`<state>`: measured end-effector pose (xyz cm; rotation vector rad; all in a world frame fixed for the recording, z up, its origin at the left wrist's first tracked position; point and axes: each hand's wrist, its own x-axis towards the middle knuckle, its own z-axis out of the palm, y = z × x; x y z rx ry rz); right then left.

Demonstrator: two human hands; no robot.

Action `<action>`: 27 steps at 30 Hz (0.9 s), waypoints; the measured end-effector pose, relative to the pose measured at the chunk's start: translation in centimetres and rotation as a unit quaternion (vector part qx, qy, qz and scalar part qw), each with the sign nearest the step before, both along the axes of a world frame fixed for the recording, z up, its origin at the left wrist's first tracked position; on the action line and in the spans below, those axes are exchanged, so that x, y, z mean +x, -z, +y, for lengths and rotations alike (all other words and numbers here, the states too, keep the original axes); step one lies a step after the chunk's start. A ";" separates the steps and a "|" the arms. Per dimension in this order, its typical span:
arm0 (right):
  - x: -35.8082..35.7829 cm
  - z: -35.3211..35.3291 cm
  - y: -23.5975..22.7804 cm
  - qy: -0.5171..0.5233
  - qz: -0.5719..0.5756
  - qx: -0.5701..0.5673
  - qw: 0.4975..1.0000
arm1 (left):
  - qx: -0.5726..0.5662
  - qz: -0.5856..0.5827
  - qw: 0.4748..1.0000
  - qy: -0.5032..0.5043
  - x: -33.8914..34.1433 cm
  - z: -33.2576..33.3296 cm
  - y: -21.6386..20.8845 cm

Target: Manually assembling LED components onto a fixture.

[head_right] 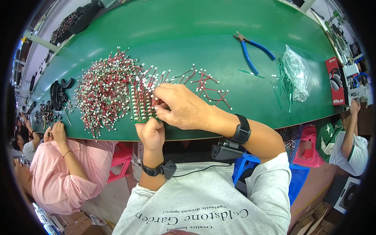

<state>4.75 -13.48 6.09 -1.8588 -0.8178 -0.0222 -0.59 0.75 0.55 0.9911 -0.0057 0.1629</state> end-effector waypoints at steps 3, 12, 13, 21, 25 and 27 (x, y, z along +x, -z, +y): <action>-0.3 0.3 0.6 0.016 0.005 0.026 1.000 | -0.022 -0.025 0.999 0.018 -0.2 0.3 0.7; -0.6 0.5 1.1 0.036 -0.065 -0.010 0.997 | 0.002 -0.015 0.999 0.048 -0.4 0.3 0.0; -0.5 0.5 1.1 0.031 -0.069 -0.010 0.997 | 0.004 -0.025 0.998 0.058 -0.3 0.4 0.1; -0.5 0.5 1.5 0.032 -0.094 -0.018 0.995 | -0.005 -0.021 0.998 0.056 -0.3 0.2 -0.4; -0.9 0.5 1.2 0.031 -0.127 -0.072 0.989 | -0.015 -0.042 0.996 0.077 -0.3 0.6 0.6; -0.9 0.4 1.0 0.027 -0.140 -0.093 0.985 | -0.040 -0.024 0.996 0.074 -0.5 0.5 0.8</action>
